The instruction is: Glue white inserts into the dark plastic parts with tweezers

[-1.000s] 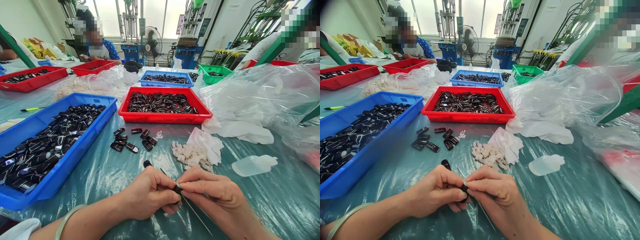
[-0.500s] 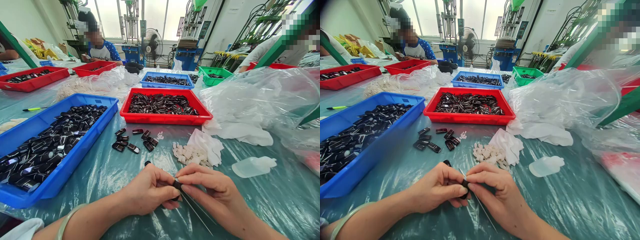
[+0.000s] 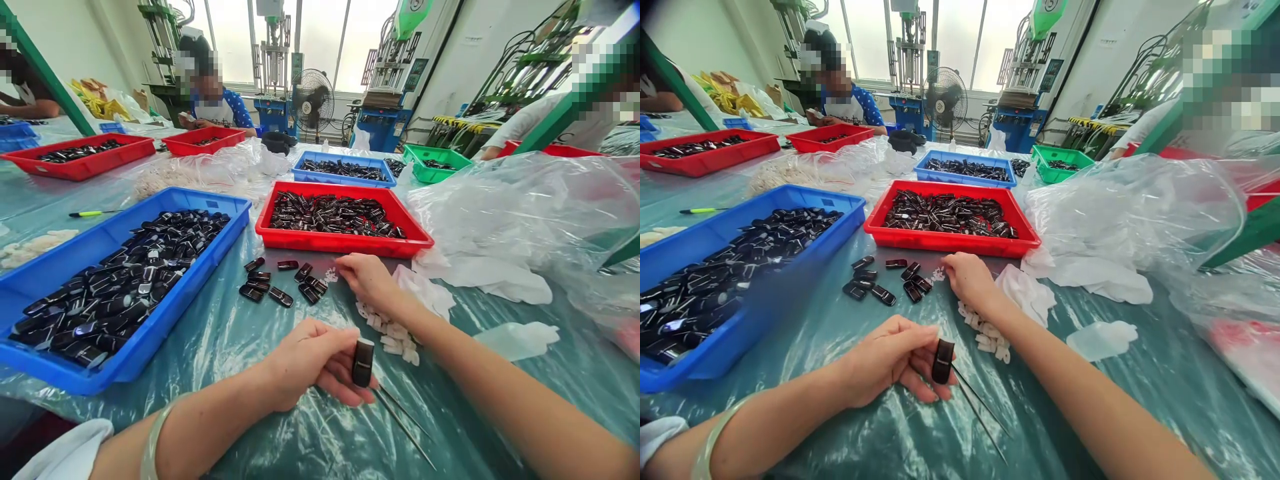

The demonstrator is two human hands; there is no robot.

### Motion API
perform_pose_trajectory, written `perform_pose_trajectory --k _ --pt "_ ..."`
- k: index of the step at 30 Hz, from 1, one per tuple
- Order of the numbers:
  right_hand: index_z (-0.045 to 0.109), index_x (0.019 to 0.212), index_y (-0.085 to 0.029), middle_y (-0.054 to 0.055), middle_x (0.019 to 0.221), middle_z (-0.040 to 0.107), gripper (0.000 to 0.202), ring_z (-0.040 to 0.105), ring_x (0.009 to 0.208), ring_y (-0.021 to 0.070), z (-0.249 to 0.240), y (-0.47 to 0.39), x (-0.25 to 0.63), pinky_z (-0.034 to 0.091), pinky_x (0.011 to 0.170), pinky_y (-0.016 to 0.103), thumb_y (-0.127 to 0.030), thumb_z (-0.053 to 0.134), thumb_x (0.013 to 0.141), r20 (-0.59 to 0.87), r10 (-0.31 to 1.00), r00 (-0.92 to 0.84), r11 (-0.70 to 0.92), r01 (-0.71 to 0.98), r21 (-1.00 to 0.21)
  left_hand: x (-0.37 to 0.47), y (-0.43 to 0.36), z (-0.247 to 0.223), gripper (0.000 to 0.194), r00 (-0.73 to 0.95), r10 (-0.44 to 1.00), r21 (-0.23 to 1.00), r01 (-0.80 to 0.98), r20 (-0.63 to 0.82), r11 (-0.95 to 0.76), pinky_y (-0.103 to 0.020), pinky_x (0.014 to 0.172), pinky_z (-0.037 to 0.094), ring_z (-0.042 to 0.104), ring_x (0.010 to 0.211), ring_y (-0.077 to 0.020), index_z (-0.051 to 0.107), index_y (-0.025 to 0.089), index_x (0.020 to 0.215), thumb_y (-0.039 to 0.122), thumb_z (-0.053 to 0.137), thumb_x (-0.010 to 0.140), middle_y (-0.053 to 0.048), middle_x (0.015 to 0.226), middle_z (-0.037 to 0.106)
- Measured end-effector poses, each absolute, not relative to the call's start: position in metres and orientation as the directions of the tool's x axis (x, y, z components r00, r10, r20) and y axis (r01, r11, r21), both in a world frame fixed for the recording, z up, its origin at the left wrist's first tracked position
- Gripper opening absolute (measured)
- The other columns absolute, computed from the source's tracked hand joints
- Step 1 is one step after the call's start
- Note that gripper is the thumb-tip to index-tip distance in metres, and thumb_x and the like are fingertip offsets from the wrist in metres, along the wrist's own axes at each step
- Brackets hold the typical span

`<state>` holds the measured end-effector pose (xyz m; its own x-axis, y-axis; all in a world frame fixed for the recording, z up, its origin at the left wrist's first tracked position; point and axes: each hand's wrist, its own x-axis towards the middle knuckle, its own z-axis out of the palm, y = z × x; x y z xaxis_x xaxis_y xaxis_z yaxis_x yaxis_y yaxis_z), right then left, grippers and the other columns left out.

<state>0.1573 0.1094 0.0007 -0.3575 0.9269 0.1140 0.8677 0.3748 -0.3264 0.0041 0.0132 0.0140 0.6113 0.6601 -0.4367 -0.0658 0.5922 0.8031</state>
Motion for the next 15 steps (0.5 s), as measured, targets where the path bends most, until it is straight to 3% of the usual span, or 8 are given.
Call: perform_pose_trajectory --k 4,8,12,15 --pt "0.055 0.109 -0.015 0.006 0.108 0.058 0.026 0.059 0.091 0.0171 -0.002 0.119 0.150 0.050 0.078 0.038 -0.031 0.052 0.088 0.033 0.937 -0.348 0.344 0.901 -0.264 0.004 0.014 0.013 0.055 0.608 0.655 0.778 -0.096 -0.448 0.621 -0.025 0.054 0.049 0.063 0.059 -0.0173 0.065 0.003 0.072 0.056 0.052 0.071 -0.016 0.073 0.065" --pt "0.055 0.107 -0.015 0.006 0.107 0.058 0.025 0.059 0.090 0.0170 0.002 0.114 0.151 0.049 0.078 0.038 -0.031 0.052 0.088 0.043 0.954 -0.297 0.297 0.913 -0.281 0.004 0.014 0.013 0.054 0.621 0.641 0.765 -0.101 -0.452 0.637 -0.026 0.054 0.049 0.063 0.059 -0.0179 0.065 0.002 0.073 0.055 0.052 0.071 -0.017 0.074 0.065" --pt "0.060 0.088 -0.013 0.002 0.084 0.062 0.015 0.060 0.076 0.0137 0.015 0.088 0.160 0.049 0.071 0.032 -0.027 0.055 0.086 0.120 0.971 -0.205 0.236 0.882 -0.408 0.004 0.014 0.014 0.053 0.620 0.641 0.764 -0.102 -0.452 0.637 -0.027 0.054 0.049 0.063 0.059 -0.0181 0.065 0.003 0.073 0.054 0.053 0.070 -0.016 0.073 0.065" --pt "0.060 0.066 -0.016 0.000 0.062 0.062 0.012 0.058 0.059 0.0127 0.024 0.058 0.170 0.047 0.056 0.025 -0.019 0.058 0.077 0.130 0.974 -0.185 0.226 0.794 -0.565 0.004 0.012 0.014 0.051 0.630 0.639 0.777 -0.089 -0.440 0.623 -0.026 0.054 0.048 0.063 0.059 -0.0177 0.065 0.004 0.073 0.053 0.054 0.070 -0.015 0.072 0.064"
